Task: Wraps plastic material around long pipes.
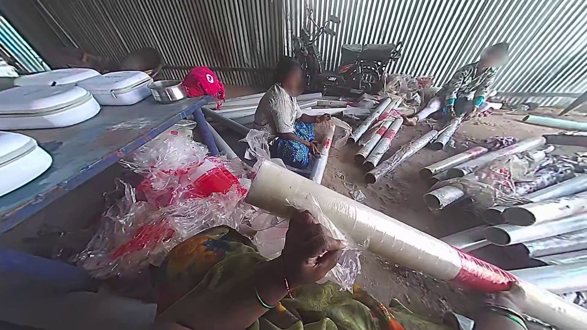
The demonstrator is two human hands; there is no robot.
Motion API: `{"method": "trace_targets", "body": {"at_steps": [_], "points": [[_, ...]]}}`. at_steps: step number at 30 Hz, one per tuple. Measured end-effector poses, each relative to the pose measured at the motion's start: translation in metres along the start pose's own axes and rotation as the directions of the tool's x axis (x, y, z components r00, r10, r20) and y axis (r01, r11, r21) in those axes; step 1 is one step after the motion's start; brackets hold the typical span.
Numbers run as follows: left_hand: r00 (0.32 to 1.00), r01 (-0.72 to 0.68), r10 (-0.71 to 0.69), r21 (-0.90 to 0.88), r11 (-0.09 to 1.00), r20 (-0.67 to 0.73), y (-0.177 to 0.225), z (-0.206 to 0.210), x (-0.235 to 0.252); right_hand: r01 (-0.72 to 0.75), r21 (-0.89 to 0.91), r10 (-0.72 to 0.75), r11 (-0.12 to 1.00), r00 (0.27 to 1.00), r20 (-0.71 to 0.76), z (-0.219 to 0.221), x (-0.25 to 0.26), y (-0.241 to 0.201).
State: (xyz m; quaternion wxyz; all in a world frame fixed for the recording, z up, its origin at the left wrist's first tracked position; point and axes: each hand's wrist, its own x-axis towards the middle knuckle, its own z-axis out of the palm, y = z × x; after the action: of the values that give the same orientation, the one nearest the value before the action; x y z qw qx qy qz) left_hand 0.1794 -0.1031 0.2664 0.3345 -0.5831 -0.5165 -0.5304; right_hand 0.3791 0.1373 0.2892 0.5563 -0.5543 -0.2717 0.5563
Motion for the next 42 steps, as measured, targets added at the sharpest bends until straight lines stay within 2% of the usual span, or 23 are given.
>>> {"method": "trace_targets", "body": {"at_steps": [3,5,8,12,13,15,16,17,18,20,22,23,24,26,28,30,32,33,35,36,37,39,42], "points": [[0.999,-0.017,0.018,-0.035,0.999,0.036,0.004,0.004,0.003,0.032,-0.047,-0.027,0.998,0.995,0.096,-0.025,0.076,0.042],[0.999,-0.001,0.004,-0.068,0.998,0.038,0.005,0.007,0.004,0.059,-0.108,-0.048,0.992,0.994,0.099,-0.031,0.12,0.067],[0.999,0.027,-0.024,-0.106,0.994,0.022,0.0,0.01,0.003,0.11,-0.314,-0.066,0.943,0.987,0.149,-0.043,0.174,0.098],[0.998,0.068,-0.065,-0.149,0.987,0.026,-0.008,0.012,0.004,0.02,-0.535,0.0,0.845,0.999,0.037,-0.018,0.146,0.081],[0.997,0.078,-0.075,-0.153,0.985,0.023,-0.011,0.015,0.004,0.053,-0.602,-0.019,0.797,0.998,0.062,-0.013,0.155,0.081],[0.995,0.095,-0.094,-0.159,0.983,0.013,-0.017,0.021,0.004,0.242,-0.739,-0.105,0.629,0.968,0.227,-0.001,0.178,0.081],[0.995,0.099,-0.099,-0.154,0.983,0.009,-0.02,0.023,0.003,0.395,-0.71,-0.163,0.584,0.913,0.374,0.008,0.18,0.077],[0.995,0.1,-0.1,-0.151,0.983,0.009,-0.023,0.025,0.002,0.544,-0.628,-0.19,0.557,0.819,0.541,0.02,0.169,0.07],[0.995,0.1,-0.1,-0.15,0.984,0.01,-0.027,0.026,0.001,0.667,-0.512,-0.186,0.541,0.689,0.701,0.033,0.146,0.063],[0.994,0.109,-0.109,-0.141,0.984,0.011,-0.032,0.027,-0.001,0.806,-0.292,-0.072,0.515,0.38,0.922,0.057,0.09,0.056],[0.993,0.119,-0.118,-0.129,0.984,0.016,-0.035,0.028,-0.002,0.893,-0.15,0.119,0.424,0.109,0.987,0.072,0.034,0.056],[0.993,0.122,-0.121,-0.124,0.985,0.019,-0.036,0.029,-0.002,0.934,-0.08,0.198,0.349,0.01,0.98,0.077,0.01,0.059],[0.992,0.125,-0.124,-0.118,0.985,0.022,-0.038,0.029,-0.003,0.961,-0.028,0.272,0.276,-0.05,0.961,0.08,-0.011,0.061],[0.99,0.137,-0.134,-0.108,0.985,0.035,-0.041,0.028,-0.005,0.986,-0.003,0.358,0.164,-0.057,0.932,0.083,-0.032,0.063],[0.989,0.145,-0.141,-0.103,0.984,0.048,-0.044,0.026,-0.01,0.988,-0.053,0.428,0.145,-0.014,0.903,0.086,-0.027,0.066],[0.988,0.147,-0.142,-0.117,0.982,0.053,-0.047,0.025,-0.013,0.952,-0.097,0.478,0.289,-0.055,0.877,0.088,-0.012,0.07],[0.988,0.149,-0.142,-0.127,0.981,0.062,-0.047,0.024,-0.016,0.868,-0.125,0.449,0.481,-0.122,0.885,0.088,0.002,0.073],[0.988,0.15,-0.142,-0.137,0.979,0.064,-0.046,0.024,-0.018,0.825,-0.146,0.415,0.546,-0.115,0.903,0.088,0.009,0.074],[0.988,0.146,-0.137,-0.159,0.977,0.064,-0.042,0.025,-0.018,0.79,-0.178,0.309,0.587,-0.016,0.951,0.092,0.011,0.076],[0.99,0.135,-0.126,-0.165,0.977,0.063,-0.039,0.025,-0.018,0.808,-0.186,0.263,0.559,0.04,0.964,0.096,0.008,0.077],[0.992,0.121,-0.111,-0.17,0.978,0.065,-0.036,0.024,-0.017,0.836,-0.174,0.223,0.52,0.064,0.973,0.101,0.002,0.08],[0.995,0.089,-0.078,-0.185,0.979,0.066,-0.027,0.021,-0.016,0.87,-0.071,0.139,0.488,0.003,0.99,0.106,-0.017,0.086],[0.997,0.053,-0.039,-0.21,0.976,0.07,-0.011,0.016,-0.019,0.858,0.132,0.019,0.496,-0.163,0.986,0.111,-0.05,0.089]]}}
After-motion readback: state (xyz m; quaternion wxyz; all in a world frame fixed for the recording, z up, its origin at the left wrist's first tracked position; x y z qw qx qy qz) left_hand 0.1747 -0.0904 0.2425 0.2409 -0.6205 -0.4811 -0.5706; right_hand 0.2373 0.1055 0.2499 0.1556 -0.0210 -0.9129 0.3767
